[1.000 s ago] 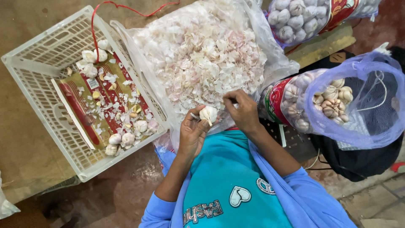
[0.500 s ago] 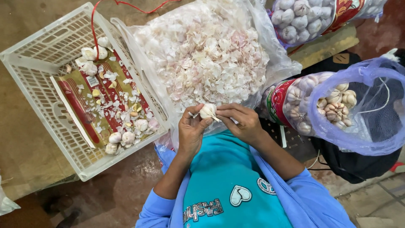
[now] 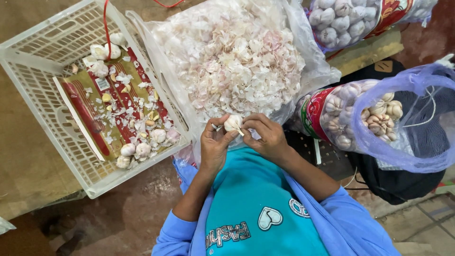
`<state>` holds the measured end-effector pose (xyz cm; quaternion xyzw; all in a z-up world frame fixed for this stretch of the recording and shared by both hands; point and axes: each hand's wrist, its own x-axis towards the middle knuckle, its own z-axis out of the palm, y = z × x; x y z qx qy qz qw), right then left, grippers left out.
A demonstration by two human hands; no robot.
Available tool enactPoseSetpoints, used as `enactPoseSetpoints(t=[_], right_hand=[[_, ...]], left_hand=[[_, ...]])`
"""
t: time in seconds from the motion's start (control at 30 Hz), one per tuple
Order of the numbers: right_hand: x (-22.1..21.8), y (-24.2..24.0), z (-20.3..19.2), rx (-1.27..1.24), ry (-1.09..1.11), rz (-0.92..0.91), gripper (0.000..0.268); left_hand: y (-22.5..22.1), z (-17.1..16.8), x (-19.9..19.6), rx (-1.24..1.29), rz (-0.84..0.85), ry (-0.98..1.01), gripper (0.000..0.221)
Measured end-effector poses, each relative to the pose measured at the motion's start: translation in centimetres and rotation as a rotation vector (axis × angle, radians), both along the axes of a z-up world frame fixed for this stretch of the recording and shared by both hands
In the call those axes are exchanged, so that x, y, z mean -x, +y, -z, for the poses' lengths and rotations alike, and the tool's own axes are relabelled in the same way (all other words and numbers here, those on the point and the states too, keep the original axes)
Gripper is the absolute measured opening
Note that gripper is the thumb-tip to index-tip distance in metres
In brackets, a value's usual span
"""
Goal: The person peels garlic cloves by hand, removing the outer skins and placing them into a plastic bag. The peeled cloves are placed into a mesh bag. The person works continuously with multiple garlic bulbs throughout the clip.
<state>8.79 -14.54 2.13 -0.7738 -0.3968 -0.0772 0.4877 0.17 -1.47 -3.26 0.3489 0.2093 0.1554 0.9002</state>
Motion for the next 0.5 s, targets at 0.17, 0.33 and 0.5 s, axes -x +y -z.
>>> enactPoseSetpoints(t=[0.17,0.33,0.5], right_hand=[[0.2,-0.1,-0.3,-0.031,0.166,-0.003,0.009],[0.1,-0.6,0.1,0.023,0.441,-0.051,0.007],[-0.3,-0.9,1.2,-0.153,0.871,-0.094,0.005]], left_hand=[[0.0,2.4,0.7,0.031,0.040,-0.016,0.049],[0.5,3.8,1.4,0.112,0.089,-0.022,0.047],[0.9,1.9,1.3,0.330,0.175,-0.067,0.042]])
